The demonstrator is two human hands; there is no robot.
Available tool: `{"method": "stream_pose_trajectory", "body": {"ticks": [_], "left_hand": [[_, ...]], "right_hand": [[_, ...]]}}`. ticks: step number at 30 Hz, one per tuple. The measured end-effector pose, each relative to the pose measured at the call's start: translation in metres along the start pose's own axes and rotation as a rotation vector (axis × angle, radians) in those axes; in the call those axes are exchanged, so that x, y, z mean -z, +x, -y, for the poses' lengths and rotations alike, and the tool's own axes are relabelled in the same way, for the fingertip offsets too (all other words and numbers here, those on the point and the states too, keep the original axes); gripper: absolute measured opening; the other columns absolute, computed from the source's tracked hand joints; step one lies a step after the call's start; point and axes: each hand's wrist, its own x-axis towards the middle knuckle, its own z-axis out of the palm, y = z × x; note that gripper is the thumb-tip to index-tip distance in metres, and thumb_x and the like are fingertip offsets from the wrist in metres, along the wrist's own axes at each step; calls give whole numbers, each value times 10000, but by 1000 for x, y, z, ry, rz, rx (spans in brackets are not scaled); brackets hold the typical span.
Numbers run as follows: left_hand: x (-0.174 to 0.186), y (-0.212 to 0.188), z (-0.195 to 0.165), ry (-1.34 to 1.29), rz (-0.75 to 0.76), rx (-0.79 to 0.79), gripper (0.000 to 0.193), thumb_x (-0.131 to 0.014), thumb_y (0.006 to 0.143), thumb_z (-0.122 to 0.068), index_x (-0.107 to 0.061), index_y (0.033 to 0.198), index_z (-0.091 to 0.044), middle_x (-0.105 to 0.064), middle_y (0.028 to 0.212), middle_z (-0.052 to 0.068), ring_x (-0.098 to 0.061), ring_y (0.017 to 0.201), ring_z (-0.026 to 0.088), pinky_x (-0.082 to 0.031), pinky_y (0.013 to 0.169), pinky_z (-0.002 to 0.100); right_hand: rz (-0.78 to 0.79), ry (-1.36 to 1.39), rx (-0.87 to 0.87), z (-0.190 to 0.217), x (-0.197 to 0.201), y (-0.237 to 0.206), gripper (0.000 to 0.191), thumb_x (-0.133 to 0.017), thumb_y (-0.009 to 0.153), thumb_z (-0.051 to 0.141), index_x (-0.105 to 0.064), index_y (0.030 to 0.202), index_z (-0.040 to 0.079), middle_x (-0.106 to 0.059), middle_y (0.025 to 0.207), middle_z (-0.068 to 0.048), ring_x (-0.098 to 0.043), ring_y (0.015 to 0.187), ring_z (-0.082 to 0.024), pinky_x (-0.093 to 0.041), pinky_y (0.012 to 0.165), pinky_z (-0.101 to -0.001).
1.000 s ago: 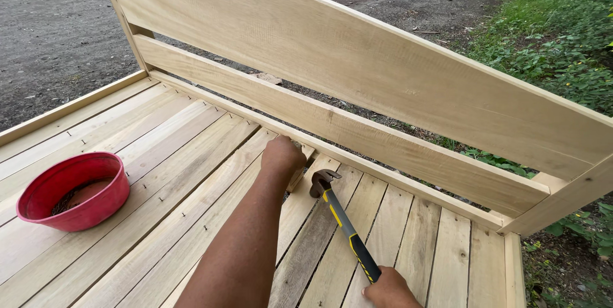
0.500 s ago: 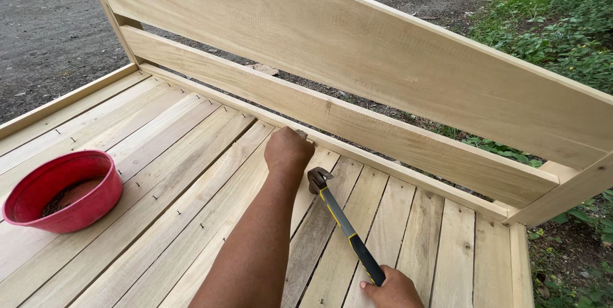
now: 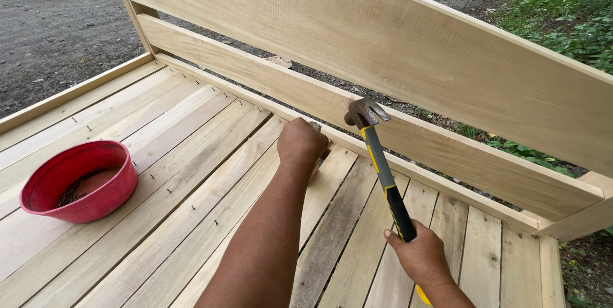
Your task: The person uses a hammer and a small wooden block to drive nails into the slats of a wooden bench frame. They repeatedly position the block and strike it to secure the slats to the frame.
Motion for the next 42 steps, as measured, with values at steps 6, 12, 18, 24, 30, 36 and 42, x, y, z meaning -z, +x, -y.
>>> {"method": "stream_pose_trajectory", "body": {"ticks": [6,12,18,24,30,36,42], "left_hand": [[0,1,-3,-12,22,36,212,-757,782,-150,-781,961,-39,-764,920,175,-754,845,286,-609,765,395],[-4,-1,-7,7,49,30,194,-750,776,-139,-779,929,-24,-769,893,174,-764,806,281,-621,722,381],[-3,0,-6,-6,18,23,221,-766,777,-173,-779,943,-28,-758,905,182,-755,821,298,-610,735,392],[-5,0,-5,18,21,21,204,-735,774,-134,-784,934,-18,-762,903,185,-758,827,298,-616,737,388],[-5,-2,-8,21,17,9,197,-736,778,-131,-784,929,-14,-757,890,187,-756,815,291,-617,732,382],[-2,-5,-10,13,35,21,196,-762,779,-147,-781,940,-38,-748,872,164,-750,789,260,-610,705,376],[-3,-7,-11,31,34,28,180,-730,797,-124,-787,941,-31,-759,868,171,-754,792,267,-615,703,376]], "right_hand": [[253,22,-210,4,-15,24,384,-808,880,276,-649,1134,36,-577,586,-99,-539,400,-233,-475,405,-401],[231,40,-229,1,-12,17,369,-820,873,315,-679,1063,33,-499,560,-67,-497,400,-202,-454,416,-383],[107,76,-112,-4,0,0,353,-819,859,338,-667,970,39,-540,553,-60,-533,405,-172,-508,421,-374],[282,-10,-229,11,-15,26,300,-784,895,236,-621,1025,21,-579,591,-120,-567,399,-250,-491,430,-408],[224,-41,-111,3,-10,30,374,-832,862,305,-659,976,-6,-553,575,-83,-530,397,-223,-464,428,-407],[14,14,81,-13,-16,19,325,-851,812,334,-718,949,71,-651,557,-38,-602,450,-153,-500,467,-343],[270,-82,-143,7,-21,41,322,-785,901,264,-632,1051,24,-596,571,-99,-576,415,-251,-504,436,-405]]}}
